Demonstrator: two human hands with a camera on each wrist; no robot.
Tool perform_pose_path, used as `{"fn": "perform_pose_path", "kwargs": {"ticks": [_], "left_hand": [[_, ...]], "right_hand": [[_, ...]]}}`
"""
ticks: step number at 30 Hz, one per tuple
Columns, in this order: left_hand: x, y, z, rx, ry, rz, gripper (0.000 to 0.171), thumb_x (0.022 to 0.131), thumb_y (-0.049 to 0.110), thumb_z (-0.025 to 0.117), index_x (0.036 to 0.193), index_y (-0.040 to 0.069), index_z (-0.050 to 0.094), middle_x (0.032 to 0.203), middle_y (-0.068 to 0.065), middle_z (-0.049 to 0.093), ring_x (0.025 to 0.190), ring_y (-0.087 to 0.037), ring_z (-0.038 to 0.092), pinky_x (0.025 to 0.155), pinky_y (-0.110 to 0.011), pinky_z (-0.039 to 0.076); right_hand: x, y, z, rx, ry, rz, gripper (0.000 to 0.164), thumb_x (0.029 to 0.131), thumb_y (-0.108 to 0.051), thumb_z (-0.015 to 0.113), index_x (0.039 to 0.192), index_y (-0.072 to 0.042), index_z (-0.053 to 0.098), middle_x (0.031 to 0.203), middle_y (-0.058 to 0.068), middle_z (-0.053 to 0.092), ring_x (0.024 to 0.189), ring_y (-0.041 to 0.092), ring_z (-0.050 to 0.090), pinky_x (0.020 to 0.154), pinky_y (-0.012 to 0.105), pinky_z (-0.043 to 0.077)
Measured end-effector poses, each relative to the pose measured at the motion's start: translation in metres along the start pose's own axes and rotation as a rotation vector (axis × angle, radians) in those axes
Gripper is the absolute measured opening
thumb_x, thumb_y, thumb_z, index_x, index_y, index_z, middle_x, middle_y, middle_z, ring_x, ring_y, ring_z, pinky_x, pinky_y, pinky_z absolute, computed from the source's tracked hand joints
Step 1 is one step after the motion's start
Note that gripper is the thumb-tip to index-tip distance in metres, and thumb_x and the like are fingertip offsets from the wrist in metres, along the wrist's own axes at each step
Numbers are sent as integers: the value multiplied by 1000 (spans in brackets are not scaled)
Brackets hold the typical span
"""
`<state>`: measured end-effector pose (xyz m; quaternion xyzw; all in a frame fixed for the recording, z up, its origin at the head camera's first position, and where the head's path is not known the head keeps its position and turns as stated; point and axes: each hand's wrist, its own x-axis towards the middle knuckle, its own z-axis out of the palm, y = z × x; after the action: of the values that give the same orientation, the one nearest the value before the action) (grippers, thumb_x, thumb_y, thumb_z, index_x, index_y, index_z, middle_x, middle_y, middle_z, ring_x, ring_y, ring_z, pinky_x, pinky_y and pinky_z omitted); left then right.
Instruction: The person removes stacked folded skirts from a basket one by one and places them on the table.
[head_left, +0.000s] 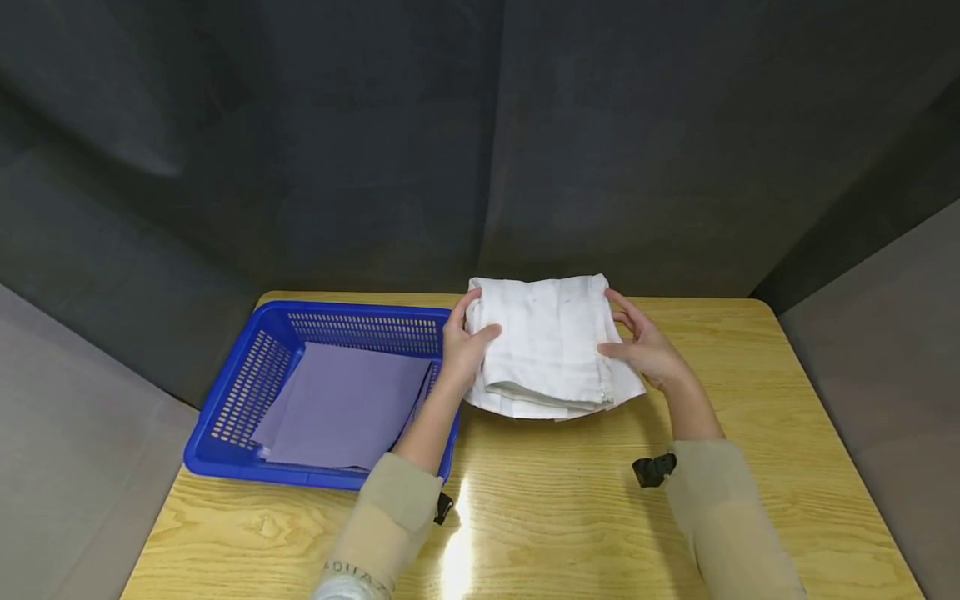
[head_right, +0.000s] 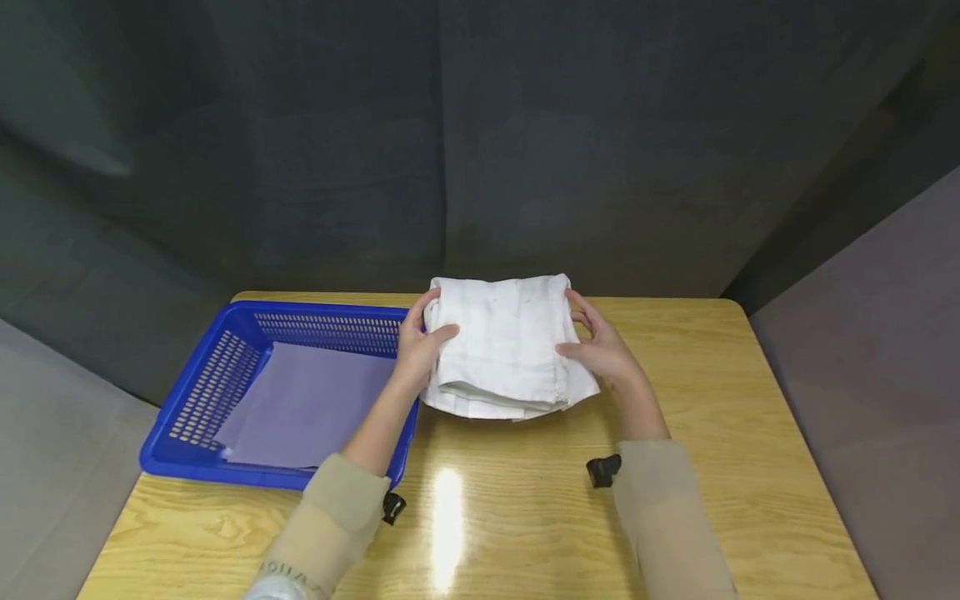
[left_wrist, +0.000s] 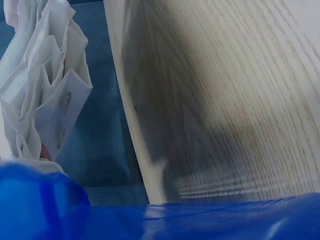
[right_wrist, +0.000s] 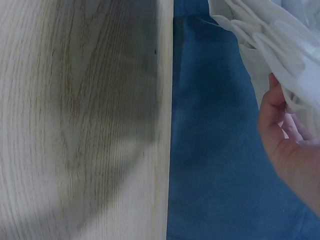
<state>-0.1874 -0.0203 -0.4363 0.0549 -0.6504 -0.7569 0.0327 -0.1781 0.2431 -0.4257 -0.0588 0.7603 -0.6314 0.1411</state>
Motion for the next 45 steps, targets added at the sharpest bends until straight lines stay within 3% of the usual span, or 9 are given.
{"fn": "perform_pose_path", "kwargs": {"ticks": [10,18,21,23,25,27,32,37,45], "left_hand": [[6,-13,12,-3,-7,-7,62,74,-12,60,129,15,51,138,-9,43,121,-25,43,99,-37,38],[12,-28,17,17,9,-8,62,75,-10,60,129,18,52,140,-6,42,126,-22,38,106,-36,28],[13,-33,19,27,14,-12,63,75,-11,60,130,19,51,141,-5,40,129,-21,34,107,-36,25],[13,-36,21,32,13,-7,63,76,-12,59,130,18,51,142,-5,39,130,-21,32,108,-36,25],[14,-38,23,34,10,-1,63,76,-13,58,131,17,50,142,-6,37,131,-21,31,108,-35,24],[15,-40,24,42,7,5,63,76,-13,57,131,16,50,143,-6,37,131,-21,30,108,-35,24],[18,-49,27,91,12,2,63,76,-13,57,131,18,50,142,-5,38,131,-21,30,108,-35,24],[21,-58,28,132,28,-7,64,74,-12,59,130,18,51,140,-6,41,130,-23,33,108,-36,25],[26,-75,30,135,40,-7,62,74,-14,58,129,14,52,138,-7,43,128,-22,35,107,-36,26]], "right_hand": [[2,8,-12,-62,23,3,80,85,2,59,148,-21,16,145,18,17,103,13,41,59,19,40],[5,16,-16,-88,45,-1,80,84,4,58,148,-20,16,146,18,18,129,31,20,61,20,39],[6,20,-16,-91,50,2,80,84,5,58,148,-20,16,146,17,19,131,30,18,84,30,41],[7,23,-17,-95,54,3,81,84,6,58,148,-21,16,147,17,17,132,30,16,100,43,32],[8,27,-18,-97,57,4,81,84,6,58,148,-22,16,148,16,15,134,30,13,107,52,17],[9,31,-19,-107,64,6,81,84,5,59,147,-23,17,149,15,14,135,31,12,106,55,15],[11,40,-21,-151,85,21,81,85,3,59,147,-26,17,149,13,16,134,30,16,100,43,34],[12,48,-20,-142,104,37,81,84,6,58,147,-24,17,148,16,17,132,31,18,72,17,44],[16,62,-16,-97,143,46,80,83,10,55,147,-19,18,145,20,20,130,33,22,74,15,44]]}}
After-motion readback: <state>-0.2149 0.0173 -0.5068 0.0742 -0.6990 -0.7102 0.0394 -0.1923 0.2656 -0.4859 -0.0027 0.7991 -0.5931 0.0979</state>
